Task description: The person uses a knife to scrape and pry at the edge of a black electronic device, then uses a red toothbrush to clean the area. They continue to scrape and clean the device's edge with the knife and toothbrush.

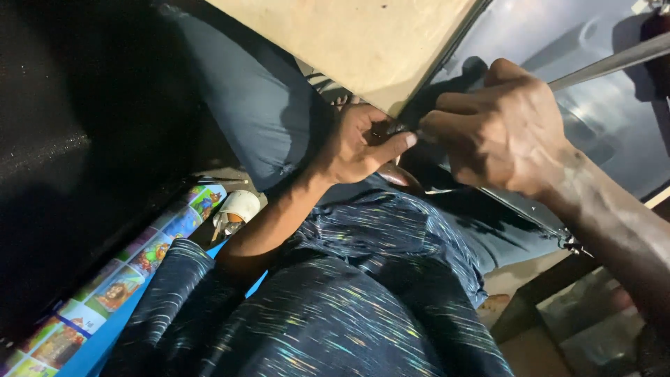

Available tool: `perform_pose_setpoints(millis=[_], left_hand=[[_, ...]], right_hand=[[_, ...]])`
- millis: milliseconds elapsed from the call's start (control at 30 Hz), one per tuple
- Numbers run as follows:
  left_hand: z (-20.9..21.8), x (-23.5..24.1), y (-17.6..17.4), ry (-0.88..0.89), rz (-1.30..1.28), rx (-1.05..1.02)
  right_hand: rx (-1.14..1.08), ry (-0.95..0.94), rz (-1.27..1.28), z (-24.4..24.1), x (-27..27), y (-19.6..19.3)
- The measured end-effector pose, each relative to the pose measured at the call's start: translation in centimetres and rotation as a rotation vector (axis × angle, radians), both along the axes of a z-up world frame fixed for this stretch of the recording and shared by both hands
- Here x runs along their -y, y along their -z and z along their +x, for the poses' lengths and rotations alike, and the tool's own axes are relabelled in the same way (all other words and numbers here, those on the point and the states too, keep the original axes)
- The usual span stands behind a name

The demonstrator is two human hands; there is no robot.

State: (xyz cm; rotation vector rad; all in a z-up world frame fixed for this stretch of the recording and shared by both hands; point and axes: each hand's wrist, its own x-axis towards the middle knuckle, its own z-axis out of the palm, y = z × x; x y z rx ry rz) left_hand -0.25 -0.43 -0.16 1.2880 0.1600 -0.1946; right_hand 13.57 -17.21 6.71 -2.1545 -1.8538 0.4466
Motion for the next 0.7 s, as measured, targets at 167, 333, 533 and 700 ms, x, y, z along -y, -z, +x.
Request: perform_pose_setpoints(millis=[167, 333, 533, 700], left_hand=[[0.0, 0.0, -0.1, -0.017, 0.061, -0.053], [0.2, -0.4, -0.3, 0.020, -0.044, -0.046], [-0.4, -0.9, -0.4, 0.082, -0.127, -0.073], [-1.0, -1.2, -1.7, 0.076, -0.061, -0.074]], right_hand=[[-0.056, -0.007, 0.105, -0.1, 0.2, 0.3], [-0.070, 0.033, 0.090, -0.5, 1.0, -0.1], [-0.017, 0.260, -0.015, -6.0, 2.1, -3.5], [-0.243, 0.334, -0.176, -11.3, 3.6, -3.0]])
